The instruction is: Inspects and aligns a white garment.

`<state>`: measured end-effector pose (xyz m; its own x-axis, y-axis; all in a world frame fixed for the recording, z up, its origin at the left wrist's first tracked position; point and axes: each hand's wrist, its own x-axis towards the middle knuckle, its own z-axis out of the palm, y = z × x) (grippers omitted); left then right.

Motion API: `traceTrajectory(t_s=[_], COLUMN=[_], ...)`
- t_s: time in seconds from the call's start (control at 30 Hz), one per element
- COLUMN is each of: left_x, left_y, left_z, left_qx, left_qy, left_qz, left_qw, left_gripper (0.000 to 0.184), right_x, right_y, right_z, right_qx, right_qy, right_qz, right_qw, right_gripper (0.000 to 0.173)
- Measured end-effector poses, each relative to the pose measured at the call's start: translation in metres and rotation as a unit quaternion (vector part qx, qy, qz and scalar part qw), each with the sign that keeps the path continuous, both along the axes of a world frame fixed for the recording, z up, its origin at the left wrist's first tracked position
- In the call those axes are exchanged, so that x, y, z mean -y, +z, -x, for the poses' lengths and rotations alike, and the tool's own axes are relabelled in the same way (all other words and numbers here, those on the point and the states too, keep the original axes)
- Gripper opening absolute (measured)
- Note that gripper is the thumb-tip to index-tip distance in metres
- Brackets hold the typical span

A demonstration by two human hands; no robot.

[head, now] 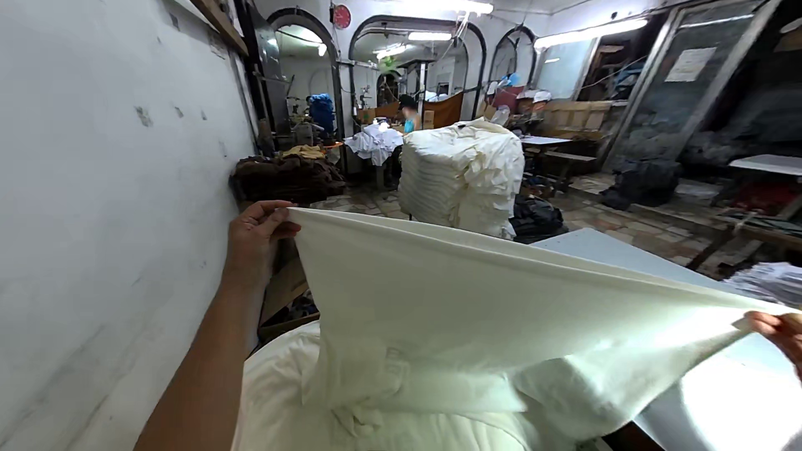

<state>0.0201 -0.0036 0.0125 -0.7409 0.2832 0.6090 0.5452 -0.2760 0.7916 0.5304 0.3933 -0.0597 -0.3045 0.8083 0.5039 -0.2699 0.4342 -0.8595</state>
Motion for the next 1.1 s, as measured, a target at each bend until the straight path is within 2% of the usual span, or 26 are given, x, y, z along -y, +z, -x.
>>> traceTrajectory(t_s=[0.03, 0.1, 0.3, 0.37, 0.47, 0.53, 0.6, 0.73, 1.1], left_x=[0.0, 0.001, 0.004, 0.009, 0.027, 0.031, 0.022, -0.01, -0.106], left_y=[-0.001, -0.003, -0.007, -0.011, -0.027, -0.037, -0.049, -0.071, -0.064], left_z=[0.001, 0.004, 0.006, 0.01, 0.033, 0.03, 0.026, 0.039, 0.034], left_qx=[-0.005, -0.011, -0.003, -0.027, -0.088, -0.087, -0.039, 0.025, 0.074], left_qy=[-0.001, 0.004, 0.008, -0.029, -0.162, -0.197, -0.157, -0.094, -0.072], left_qz=[0.001, 0.002, 0.013, 0.003, -0.062, -0.094, -0.063, -0.011, 0.022], left_qw=[1.0, 1.0, 1.0, 0.999, 0.981, 0.972, 0.985, 0.995, 0.994], left_gripper=[0.014, 0.014, 0.014, 0.016, 0.022, 0.027, 0.03, 0.023, 0.015], right_x=[-0.03, -0.044, -0.026, -0.019, -0.015, -0.013, -0.008, -0.014, -0.048], right_y=[-0.016, -0.024, -0.019, -0.018, -0.026, -0.036, -0.049, -0.067, -0.115], right_z=[-0.008, -0.006, 0.001, 0.001, -0.008, -0.012, -0.007, 0.015, 0.018], right_qx=[-0.071, -0.144, -0.139, -0.149, -0.217, -0.239, -0.196, -0.153, -0.153], right_qy=[-0.011, -0.077, -0.125, -0.133, -0.115, -0.109, -0.124, -0.153, -0.201], right_qz=[0.023, 0.078, 0.104, 0.111, 0.081, 0.064, 0.079, 0.133, 0.211], right_qw=[0.997, 0.983, 0.977, 0.973, 0.966, 0.963, 0.969, 0.967, 0.944], right_gripper=[0.013, 0.017, 0.018, 0.018, 0.021, 0.024, 0.02, 0.015, 0.009])
